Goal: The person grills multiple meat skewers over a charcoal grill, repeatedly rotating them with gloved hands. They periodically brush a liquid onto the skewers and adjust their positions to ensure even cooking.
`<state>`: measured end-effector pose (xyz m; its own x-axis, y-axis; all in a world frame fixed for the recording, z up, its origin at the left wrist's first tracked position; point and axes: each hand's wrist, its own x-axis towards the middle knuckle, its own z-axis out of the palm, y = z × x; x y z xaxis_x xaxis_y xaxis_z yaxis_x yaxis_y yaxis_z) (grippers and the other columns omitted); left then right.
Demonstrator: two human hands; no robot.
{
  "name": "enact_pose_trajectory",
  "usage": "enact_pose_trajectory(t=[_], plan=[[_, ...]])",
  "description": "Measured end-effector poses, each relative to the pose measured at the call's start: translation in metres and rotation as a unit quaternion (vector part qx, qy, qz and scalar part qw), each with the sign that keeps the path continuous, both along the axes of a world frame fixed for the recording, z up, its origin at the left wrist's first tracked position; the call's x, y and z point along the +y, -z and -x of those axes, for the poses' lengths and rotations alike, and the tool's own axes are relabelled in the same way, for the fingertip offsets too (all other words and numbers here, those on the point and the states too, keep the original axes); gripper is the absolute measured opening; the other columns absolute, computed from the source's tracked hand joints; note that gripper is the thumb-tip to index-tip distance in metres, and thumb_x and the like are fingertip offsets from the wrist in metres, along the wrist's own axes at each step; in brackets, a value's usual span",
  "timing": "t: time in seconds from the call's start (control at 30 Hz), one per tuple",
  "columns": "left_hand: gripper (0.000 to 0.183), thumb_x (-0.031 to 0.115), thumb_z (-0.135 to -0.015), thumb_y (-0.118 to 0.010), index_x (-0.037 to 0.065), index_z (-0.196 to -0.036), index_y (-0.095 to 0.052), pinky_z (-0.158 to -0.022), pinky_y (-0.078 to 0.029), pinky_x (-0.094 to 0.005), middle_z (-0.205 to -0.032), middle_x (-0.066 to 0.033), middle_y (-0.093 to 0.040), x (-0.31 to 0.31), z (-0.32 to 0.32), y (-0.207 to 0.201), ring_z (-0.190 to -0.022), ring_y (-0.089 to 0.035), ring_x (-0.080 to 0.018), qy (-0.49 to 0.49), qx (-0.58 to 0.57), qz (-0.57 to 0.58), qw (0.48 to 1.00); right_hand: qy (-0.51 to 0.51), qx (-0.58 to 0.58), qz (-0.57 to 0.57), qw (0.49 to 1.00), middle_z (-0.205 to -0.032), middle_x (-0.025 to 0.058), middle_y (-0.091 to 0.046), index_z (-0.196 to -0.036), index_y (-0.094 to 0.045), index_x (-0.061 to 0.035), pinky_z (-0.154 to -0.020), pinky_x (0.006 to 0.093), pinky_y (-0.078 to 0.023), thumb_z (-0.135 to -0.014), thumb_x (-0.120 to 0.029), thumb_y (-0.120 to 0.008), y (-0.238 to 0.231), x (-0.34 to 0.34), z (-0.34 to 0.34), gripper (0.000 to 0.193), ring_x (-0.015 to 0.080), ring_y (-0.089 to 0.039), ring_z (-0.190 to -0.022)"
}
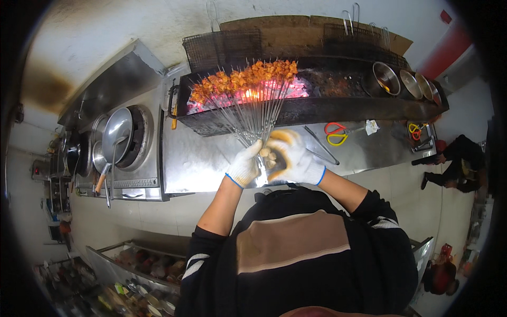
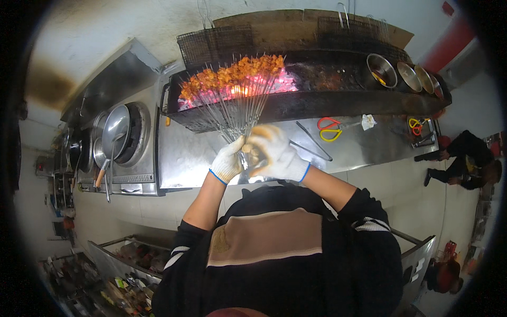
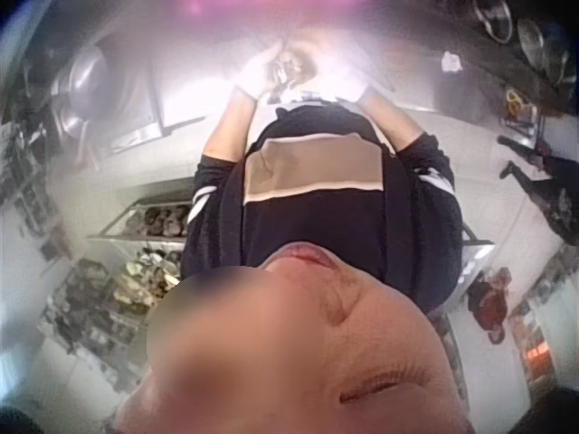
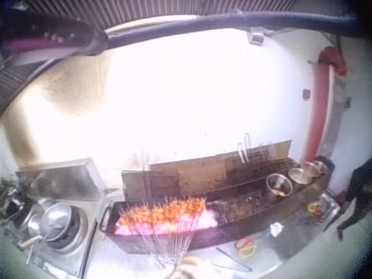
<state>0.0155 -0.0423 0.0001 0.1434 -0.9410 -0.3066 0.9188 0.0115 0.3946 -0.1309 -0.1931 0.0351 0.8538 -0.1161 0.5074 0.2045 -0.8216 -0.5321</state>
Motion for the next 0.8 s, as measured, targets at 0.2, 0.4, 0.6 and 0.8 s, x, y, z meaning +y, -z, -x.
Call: enact_pose_trajectory(t=[0.2,0.4,0.6,0.8], plan=[[0.035,0.033,-0.105,-0.049,0.005,-0.126,-0.056,-0.089,-0.056,-0.0423,-0.109,-0.0101,-0.066,-0.002,0.002,-0.013,-0.101,-0.066,-0.024,-0.022,-0.054,-0.034,0.998,-0.018,0.03,0.028,0.999,-0.134,0.0119,-0.053,-0.11,-0.068,-0.0192,-0.106,0.053,-0.035,-0.055,-0.046,-0.088,0.003,0.015,-0.028,0.064,0.0388,-0.044,-0.128],[0.037,0.038,-0.105,-0.048,0.006,-0.122,-0.057,-0.053,-0.039,-0.0255,-0.075,0.001,-0.048,0.005,0.008,0.004,-0.06,-0.045,-0.0105,-0.009,0.074,0.045,0.996,0.027,0.018,-0.085,0.996,-0.137,0.0165,-0.05,-0.124,-0.058,-0.0143,-0.107,0.0547,-0.036,-0.06,-0.034,-0.089,0.017,0.024,-0.012,0.074,0.0417,-0.044,-0.128],[0.04,0.041,-0.105,-0.048,0.005,-0.121,-0.057,-0.049,-0.026,-0.0239,-0.069,0.0052,-0.031,0.013,0.027,0.015,-0.055,-0.027,-0.0077,-0.048,0.008,-0.024,0.999,0.11,0.069,-0.633,0.763,-0.11,0.009,-0.066,-0.12,-0.06,0.0018,-0.093,0.0313,-0.048,-0.093,-0.029,-0.07,0.035,0.007,-0.05,0.042,0.0172,-0.061,-0.104],[0.036,0.034,-0.106,-0.047,0.0,-0.109,-0.06,-0.049,-0.032,-0.0254,-0.071,-0.0003,-0.049,0.014,0.03,0.01,-0.053,-0.036,-0.0089,-0.109,-0.086,-0.086,0.987,0.107,0.09,-0.677,0.722,-0.099,0.0035,-0.066,-0.115,-0.062,-0.0048,-0.081,0.0328,-0.052,-0.094,-0.02,-0.069,0.05,0.007,-0.072,0.026,0.0142,-0.064,-0.088]])
